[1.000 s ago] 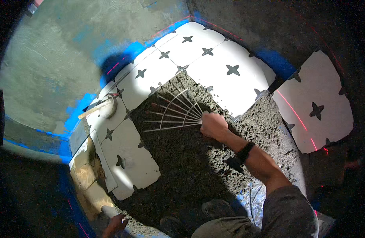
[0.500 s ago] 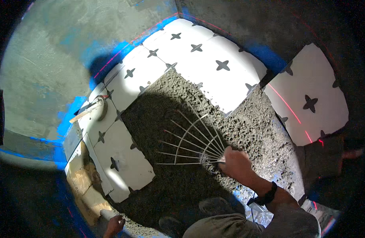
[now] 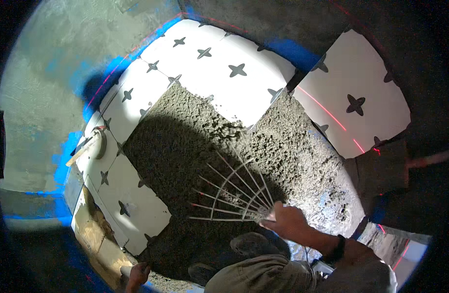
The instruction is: Applying tiles to a wet mortar bed using a laser level and measuring tape for alignment.
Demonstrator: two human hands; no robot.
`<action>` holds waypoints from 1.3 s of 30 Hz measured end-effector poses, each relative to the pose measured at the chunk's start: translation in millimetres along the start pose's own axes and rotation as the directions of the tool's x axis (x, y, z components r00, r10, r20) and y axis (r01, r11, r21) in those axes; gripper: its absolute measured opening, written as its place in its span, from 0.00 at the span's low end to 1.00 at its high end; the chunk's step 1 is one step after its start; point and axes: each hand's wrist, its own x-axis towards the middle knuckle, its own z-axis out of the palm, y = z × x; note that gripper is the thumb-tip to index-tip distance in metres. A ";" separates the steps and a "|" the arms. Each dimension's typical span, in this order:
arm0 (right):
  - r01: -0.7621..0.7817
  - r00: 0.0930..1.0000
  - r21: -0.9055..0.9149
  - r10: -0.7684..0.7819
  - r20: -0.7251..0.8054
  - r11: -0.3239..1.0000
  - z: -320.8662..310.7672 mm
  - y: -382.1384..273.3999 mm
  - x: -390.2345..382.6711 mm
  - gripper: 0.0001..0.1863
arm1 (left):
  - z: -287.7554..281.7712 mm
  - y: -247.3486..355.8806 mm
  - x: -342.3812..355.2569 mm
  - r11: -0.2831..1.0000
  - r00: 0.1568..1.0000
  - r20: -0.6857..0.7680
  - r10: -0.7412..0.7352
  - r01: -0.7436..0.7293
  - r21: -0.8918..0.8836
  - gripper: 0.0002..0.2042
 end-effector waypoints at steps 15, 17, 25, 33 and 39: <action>-0.142 0.990 0.045 0.141 0.026 0.989 35.7 78.9 -90.1 0.42 | -20.5 39.6 -0.4 0.996 0.994 0.080 -0.067 0.072 -0.059 0.18; -0.042 0.999 0.005 0.042 -0.035 0.999 21.9 69.2 -85.7 0.38 | -18.1 32.7 -2.5 1.000 0.991 0.130 -0.019 0.020 -0.003 0.17; 0.304 0.940 0.142 -0.273 -0.203 0.942 -42.5 -83.3 135.1 0.33 | -14.3 34.2 -2.2 1.000 0.999 0.044 0.016 -0.016 -0.002 0.20; 0.372 0.927 0.350 -0.322 -0.193 0.860 -59.6 -177.0 258.1 0.31 | -4.3 25.0 -30.2 0.998 0.998 0.027 -0.064 0.064 0.014 0.18; 0.398 0.909 0.482 -0.264 -0.323 0.780 -13.0 -204.8 271.4 0.31 | 5.5 21.9 -34.5 0.995 0.993 0.072 -0.097 0.097 0.003 0.18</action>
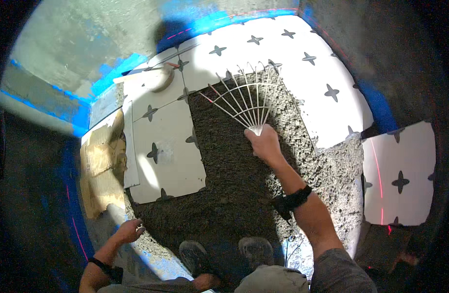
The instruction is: Applying tiles to a wet mortar bed using a laser level and measuring tape for alignment.
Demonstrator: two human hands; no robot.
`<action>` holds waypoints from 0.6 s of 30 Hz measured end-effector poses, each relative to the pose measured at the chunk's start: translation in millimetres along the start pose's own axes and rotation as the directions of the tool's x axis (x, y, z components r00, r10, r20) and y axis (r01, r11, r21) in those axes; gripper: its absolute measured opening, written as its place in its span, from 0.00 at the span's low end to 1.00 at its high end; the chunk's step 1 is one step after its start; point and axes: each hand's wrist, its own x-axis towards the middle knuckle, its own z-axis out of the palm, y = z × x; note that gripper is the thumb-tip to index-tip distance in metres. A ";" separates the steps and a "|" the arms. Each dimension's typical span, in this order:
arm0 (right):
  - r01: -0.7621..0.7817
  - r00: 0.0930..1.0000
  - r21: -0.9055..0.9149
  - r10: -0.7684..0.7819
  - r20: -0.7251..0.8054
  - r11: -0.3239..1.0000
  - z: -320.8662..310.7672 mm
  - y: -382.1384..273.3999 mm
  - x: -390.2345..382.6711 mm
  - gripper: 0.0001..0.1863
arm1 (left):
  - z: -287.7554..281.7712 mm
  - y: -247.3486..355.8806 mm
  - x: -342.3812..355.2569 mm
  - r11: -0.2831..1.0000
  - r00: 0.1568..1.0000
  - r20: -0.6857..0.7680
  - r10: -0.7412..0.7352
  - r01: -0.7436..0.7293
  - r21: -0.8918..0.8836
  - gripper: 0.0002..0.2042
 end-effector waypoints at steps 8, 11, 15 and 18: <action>0.041 0.999 0.015 -0.042 0.029 0.999 21.7 1.1 -28.2 0.22 | 0.0 -3.0 -7.7 0.998 1.000 0.008 -0.011 0.012 -0.064 0.20; -0.031 0.996 0.048 0.026 0.085 0.998 -14.7 1.4 -75.0 0.20 | 7.1 -11.8 -13.2 0.982 0.992 -0.112 -0.064 0.042 -0.184 0.21; -0.010 0.995 0.083 0.002 0.095 0.997 -12.7 -3.9 -61.7 0.24 | 5.9 -2.7 -12.0 0.993 0.998 0.030 -0.047 0.050 -0.109 0.20; -0.019 0.993 0.084 0.009 0.121 0.996 7.6 -9.3 -35.4 0.19 | -16.8 25.4 3.3 0.997 0.997 0.065 0.041 -0.036 -0.073 0.18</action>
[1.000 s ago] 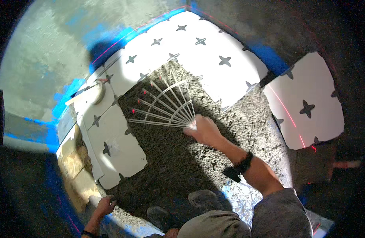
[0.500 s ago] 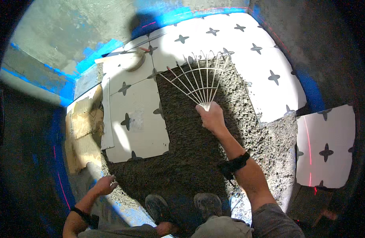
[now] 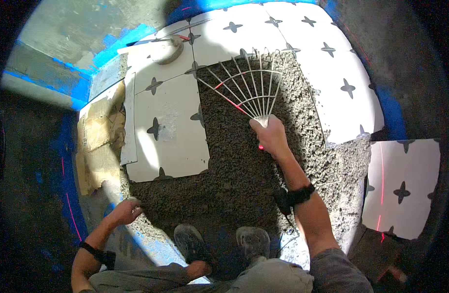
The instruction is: Applying tiles to a wet mortar bed using a laser level and measuring tape for alignment.
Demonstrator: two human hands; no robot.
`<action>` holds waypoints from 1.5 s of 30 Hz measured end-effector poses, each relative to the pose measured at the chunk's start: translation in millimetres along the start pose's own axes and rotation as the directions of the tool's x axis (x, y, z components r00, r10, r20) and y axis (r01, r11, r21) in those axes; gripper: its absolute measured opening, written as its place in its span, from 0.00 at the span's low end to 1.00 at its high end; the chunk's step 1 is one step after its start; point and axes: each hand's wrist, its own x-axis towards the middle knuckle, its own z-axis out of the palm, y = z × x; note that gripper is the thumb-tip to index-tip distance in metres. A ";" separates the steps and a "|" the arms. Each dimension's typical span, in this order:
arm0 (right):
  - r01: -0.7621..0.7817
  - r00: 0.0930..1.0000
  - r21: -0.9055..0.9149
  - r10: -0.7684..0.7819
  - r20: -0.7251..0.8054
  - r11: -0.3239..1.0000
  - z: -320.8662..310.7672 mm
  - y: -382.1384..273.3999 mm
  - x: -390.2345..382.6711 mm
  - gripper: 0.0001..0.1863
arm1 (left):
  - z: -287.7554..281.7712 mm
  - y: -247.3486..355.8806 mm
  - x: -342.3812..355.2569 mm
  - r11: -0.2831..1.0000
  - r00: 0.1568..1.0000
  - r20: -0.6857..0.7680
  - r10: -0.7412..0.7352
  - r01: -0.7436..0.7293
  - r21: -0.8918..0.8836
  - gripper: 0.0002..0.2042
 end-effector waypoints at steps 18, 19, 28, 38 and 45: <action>-0.340 0.940 -0.234 0.336 -0.057 0.911 -103.2 65.2 -281.3 0.19 | -21.9 214.8 248.7 0.912 0.504 -0.801 0.325 -0.391 0.124 0.31; -0.367 0.930 -0.241 0.359 -0.077 0.898 -107.0 69.7 -305.0 0.19 | -14.9 222.5 246.2 0.899 0.544 -0.773 0.325 -0.432 0.074 0.32; -0.206 0.974 -0.142 0.188 -0.127 0.968 -39.6 98.7 -245.3 0.21 | -41.8 221.1 262.8 0.796 0.449 -0.864 0.227 -0.597 -0.101 0.24; -0.309 0.951 0.018 0.309 0.020 0.951 -87.4 88.6 -268.6 0.22 | -145.1 217.1 374.0 0.942 0.475 -0.846 0.242 -0.323 0.089 0.28; -0.394 0.858 -0.253 0.452 0.242 0.884 -88.9 91.7 -209.0 0.28 | -143.4 226.1 377.0 0.842 0.569 -0.696 0.437 -0.532 0.094 0.26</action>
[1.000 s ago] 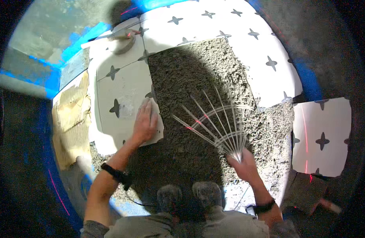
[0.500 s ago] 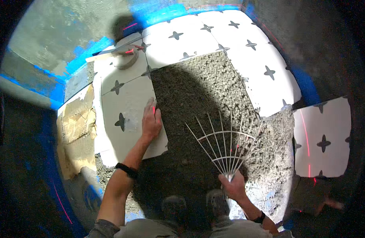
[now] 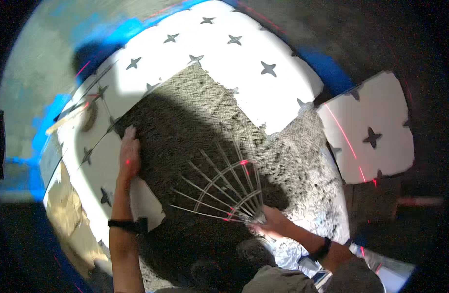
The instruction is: Applying tiles to a wet mortar bed using a laser level and measuring tape for alignment.
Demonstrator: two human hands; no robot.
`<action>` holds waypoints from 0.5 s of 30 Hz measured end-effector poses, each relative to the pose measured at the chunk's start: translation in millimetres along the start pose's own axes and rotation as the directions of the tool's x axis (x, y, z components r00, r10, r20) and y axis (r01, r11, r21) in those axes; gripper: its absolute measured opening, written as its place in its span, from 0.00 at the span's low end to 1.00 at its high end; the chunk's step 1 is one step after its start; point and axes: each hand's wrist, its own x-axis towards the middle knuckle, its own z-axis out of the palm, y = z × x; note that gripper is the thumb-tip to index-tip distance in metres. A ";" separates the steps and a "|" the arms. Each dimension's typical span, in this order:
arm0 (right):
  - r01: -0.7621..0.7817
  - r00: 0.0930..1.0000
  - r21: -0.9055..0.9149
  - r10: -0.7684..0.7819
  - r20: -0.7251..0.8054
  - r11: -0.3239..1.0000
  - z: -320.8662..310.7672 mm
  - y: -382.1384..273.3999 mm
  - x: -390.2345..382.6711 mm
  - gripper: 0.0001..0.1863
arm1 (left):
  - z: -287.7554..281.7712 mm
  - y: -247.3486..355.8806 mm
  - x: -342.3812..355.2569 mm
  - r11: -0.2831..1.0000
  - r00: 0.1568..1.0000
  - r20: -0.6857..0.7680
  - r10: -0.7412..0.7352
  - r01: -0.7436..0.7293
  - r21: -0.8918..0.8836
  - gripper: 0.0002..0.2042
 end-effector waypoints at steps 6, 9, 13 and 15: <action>0.361 0.931 0.038 -0.358 -0.066 0.932 -25.4 -33.5 61.2 0.26 | 0.3 -2.2 -29.8 0.965 0.991 -0.130 -0.024 -0.011 -0.262 0.27; 0.315 0.948 0.093 -0.317 0.006 0.944 -38.3 -55.1 74.8 0.30 | 7.4 -4.6 -36.7 0.963 0.978 -0.208 -0.028 -0.029 -0.269 0.28; 0.428 0.904 0.113 -0.427 -0.031 0.897 -38.0 -91.7 92.5 0.27 | 12.2 -12.2 -44.1 0.958 0.961 -0.257 -0.097 0.020 -0.285 0.27; 0.409 0.905 0.252 -0.425 0.011 0.877 -37.0 -106.4 101.3 0.25 | 13.7 -17.3 -49.4 0.940 0.950 -0.276 -0.145 0.045 -0.338 0.28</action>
